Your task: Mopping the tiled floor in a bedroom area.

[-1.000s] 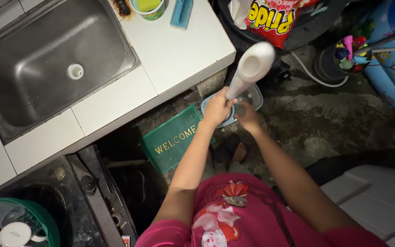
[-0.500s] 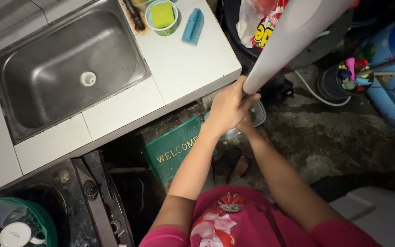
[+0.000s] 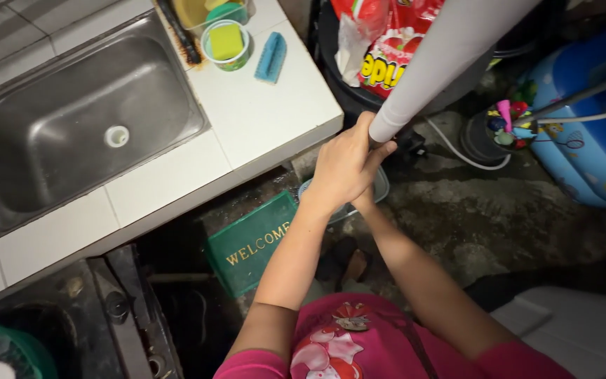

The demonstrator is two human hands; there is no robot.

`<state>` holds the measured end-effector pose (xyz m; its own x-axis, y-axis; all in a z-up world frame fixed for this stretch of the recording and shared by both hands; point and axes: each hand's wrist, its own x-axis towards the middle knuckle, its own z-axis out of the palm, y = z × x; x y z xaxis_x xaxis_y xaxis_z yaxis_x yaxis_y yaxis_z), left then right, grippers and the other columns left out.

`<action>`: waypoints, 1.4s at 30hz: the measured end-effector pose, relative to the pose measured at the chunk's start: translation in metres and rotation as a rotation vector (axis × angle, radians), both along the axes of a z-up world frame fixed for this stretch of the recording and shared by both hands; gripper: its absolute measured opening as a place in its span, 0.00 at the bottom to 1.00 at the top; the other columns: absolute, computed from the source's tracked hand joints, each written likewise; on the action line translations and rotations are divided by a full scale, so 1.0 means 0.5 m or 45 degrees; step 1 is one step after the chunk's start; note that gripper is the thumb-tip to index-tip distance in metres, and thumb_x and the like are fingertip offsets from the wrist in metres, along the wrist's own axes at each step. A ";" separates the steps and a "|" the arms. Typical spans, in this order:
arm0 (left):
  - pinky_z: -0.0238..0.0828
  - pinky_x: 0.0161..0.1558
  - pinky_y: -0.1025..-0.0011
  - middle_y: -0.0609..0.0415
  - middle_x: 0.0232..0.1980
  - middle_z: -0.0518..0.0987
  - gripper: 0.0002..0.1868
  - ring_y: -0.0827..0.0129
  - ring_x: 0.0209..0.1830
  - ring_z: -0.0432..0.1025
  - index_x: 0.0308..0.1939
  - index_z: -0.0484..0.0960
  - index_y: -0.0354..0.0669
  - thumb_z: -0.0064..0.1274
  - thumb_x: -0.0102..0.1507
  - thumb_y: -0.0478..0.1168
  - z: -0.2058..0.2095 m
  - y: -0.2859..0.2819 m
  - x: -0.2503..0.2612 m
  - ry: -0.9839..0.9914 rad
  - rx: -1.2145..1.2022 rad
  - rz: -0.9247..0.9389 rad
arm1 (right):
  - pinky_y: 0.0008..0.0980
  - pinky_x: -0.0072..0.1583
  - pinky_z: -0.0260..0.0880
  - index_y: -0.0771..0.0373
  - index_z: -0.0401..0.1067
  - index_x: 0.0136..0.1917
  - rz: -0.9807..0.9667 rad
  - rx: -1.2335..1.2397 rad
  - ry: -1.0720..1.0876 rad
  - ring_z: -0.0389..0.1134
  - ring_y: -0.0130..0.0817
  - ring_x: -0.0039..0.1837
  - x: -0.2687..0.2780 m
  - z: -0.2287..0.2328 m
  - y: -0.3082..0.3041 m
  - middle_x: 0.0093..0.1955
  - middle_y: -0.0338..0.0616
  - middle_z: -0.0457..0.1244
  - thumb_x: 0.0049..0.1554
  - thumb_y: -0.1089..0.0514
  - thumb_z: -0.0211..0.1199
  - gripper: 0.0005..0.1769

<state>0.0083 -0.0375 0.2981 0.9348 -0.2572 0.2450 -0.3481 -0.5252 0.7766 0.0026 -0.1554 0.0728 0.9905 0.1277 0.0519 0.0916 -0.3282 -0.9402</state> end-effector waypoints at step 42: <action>0.71 0.39 0.45 0.40 0.40 0.83 0.19 0.38 0.40 0.76 0.56 0.71 0.44 0.52 0.68 0.50 -0.106 -0.166 -0.513 0.168 0.044 -1.963 | 0.52 0.59 0.69 0.50 0.62 0.69 -1.920 -0.191 0.841 0.70 0.53 0.62 -0.773 -0.177 0.034 0.60 0.50 0.69 0.59 0.40 0.55 0.28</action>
<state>-0.2483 -0.1206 0.2453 -0.2187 -0.9628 0.1588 -0.4826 0.2482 0.8400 -0.3837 -0.1385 -0.0155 0.0638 -0.9435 -0.3252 -0.7506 0.1694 -0.6387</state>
